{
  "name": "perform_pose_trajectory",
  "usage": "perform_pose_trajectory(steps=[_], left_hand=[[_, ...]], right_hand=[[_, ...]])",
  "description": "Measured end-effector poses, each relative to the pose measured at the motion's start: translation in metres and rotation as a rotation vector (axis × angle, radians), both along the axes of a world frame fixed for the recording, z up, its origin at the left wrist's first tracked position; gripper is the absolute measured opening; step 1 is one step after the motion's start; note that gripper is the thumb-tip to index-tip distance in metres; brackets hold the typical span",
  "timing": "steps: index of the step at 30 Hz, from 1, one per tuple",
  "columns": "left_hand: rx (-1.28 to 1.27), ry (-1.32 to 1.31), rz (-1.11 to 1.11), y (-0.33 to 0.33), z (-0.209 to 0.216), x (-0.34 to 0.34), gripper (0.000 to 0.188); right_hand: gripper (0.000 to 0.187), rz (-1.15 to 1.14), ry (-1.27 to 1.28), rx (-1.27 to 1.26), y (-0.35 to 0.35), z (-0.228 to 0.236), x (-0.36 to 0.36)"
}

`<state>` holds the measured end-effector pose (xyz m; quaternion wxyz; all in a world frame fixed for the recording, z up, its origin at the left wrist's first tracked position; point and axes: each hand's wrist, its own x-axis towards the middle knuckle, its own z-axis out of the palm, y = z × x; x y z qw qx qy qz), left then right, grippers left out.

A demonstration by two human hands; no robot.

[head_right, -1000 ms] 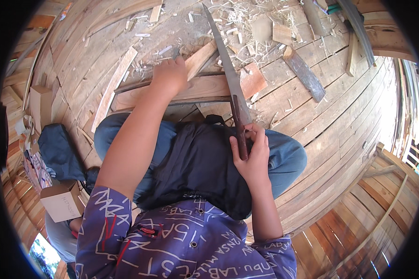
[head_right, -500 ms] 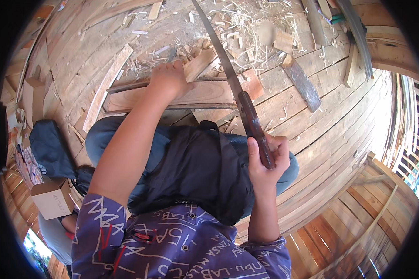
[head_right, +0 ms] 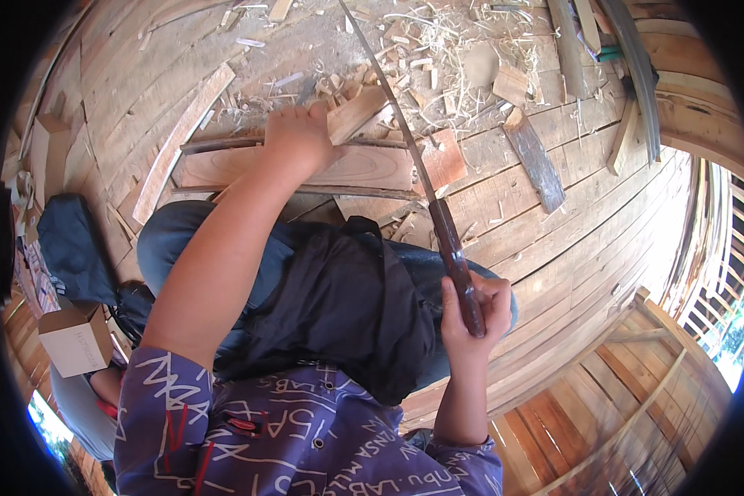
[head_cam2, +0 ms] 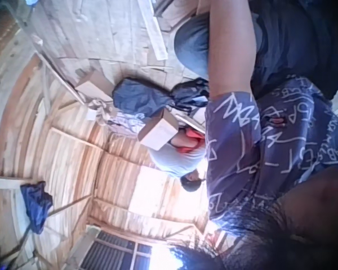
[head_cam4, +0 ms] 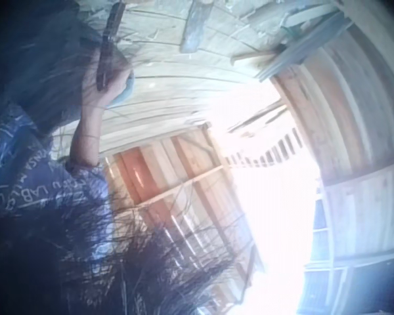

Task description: The person saws a piece of wood held by hand while sitting on a floor.

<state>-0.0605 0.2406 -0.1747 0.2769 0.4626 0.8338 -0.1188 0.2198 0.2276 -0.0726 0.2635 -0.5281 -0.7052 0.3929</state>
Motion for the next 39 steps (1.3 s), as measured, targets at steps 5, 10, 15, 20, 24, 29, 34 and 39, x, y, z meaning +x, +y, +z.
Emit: perform_pose_trajectory(steps=[5,10,15,20,24,29,34,39], left_hand=[[0.021,0.025,-0.032,-0.002,-0.002,0.001,0.069],[0.014,-0.001,-0.026,0.0,-0.001,0.002,0.07],[-0.037,-0.028,-0.008,0.002,-0.001,-0.004,0.072],[-0.042,-0.031,0.005,0.002,0.005,-0.001,0.073],[-0.029,-0.048,-0.017,0.002,-0.001,0.0,0.073],[0.015,0.027,-0.005,-0.003,-0.011,0.0,0.064],[0.082,0.045,-0.047,-0.004,-0.009,0.01,0.065],[-0.043,-0.091,-0.038,0.001,0.009,0.006,0.074]], right_hand=[[0.027,0.001,-0.081,0.017,-0.004,0.023,0.004],[0.029,0.012,-0.214,0.103,0.021,0.037,-0.02],[0.025,0.032,-0.196,-0.046,0.047,0.041,-0.052],[0.03,0.044,-0.328,-0.063,0.028,0.057,-0.009],[0.033,-0.024,-0.308,-0.093,0.013,0.088,0.031],[0.033,0.02,-0.335,-0.077,0.017,0.096,0.015],[0.027,0.036,-0.279,-0.088,0.04,0.048,-0.044],[0.027,-0.001,-0.194,-0.188,0.052,0.026,-0.056]])
